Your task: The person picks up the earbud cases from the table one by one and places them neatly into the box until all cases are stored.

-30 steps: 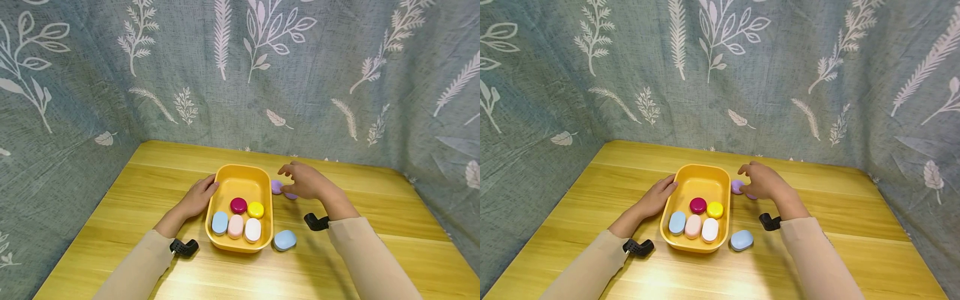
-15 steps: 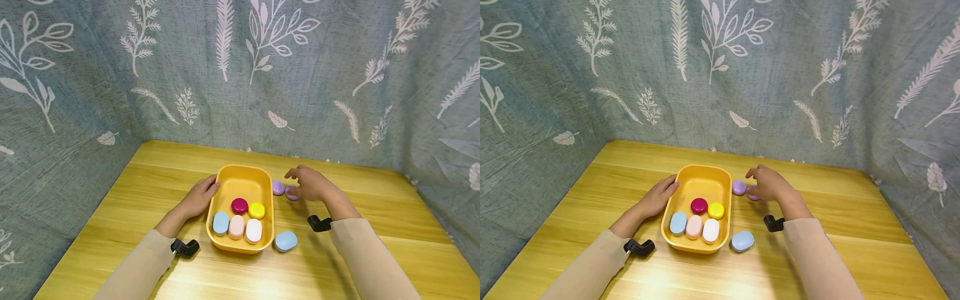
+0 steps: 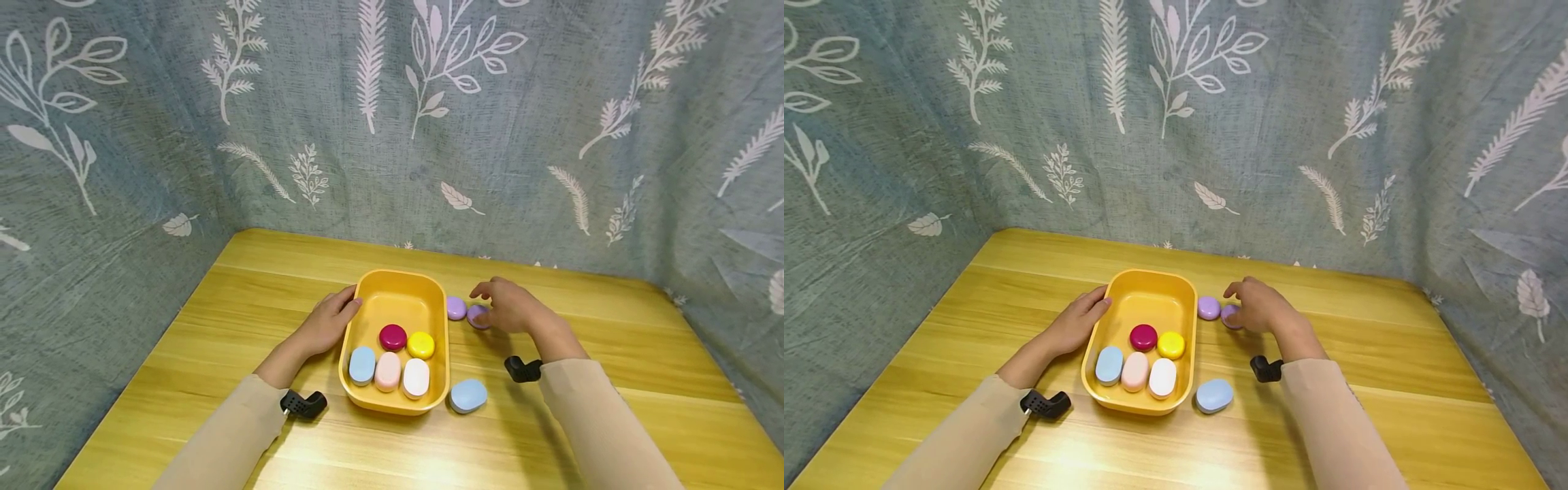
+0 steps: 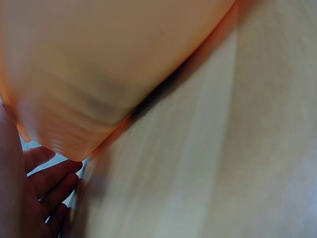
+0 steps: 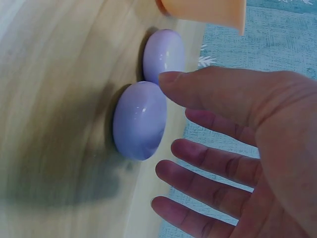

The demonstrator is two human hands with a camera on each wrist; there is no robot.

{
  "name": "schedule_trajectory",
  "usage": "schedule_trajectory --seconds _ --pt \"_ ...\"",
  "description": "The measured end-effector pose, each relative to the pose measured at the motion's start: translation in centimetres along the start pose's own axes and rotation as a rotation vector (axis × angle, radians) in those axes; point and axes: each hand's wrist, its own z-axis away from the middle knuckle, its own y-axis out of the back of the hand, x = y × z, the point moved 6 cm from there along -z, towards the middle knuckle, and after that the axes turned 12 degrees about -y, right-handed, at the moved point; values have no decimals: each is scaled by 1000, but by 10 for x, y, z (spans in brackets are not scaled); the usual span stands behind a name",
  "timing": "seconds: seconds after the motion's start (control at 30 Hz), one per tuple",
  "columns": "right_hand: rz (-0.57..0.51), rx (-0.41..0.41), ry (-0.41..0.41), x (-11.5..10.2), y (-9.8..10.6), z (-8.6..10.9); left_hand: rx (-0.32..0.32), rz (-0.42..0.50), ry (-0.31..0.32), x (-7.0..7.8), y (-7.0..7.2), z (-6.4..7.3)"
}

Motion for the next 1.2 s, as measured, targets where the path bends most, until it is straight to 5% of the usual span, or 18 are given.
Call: schedule_trajectory --seconds 1.2 --pt "11 26 60 2 -14 -8 14 -16 3 -1 0 -1"
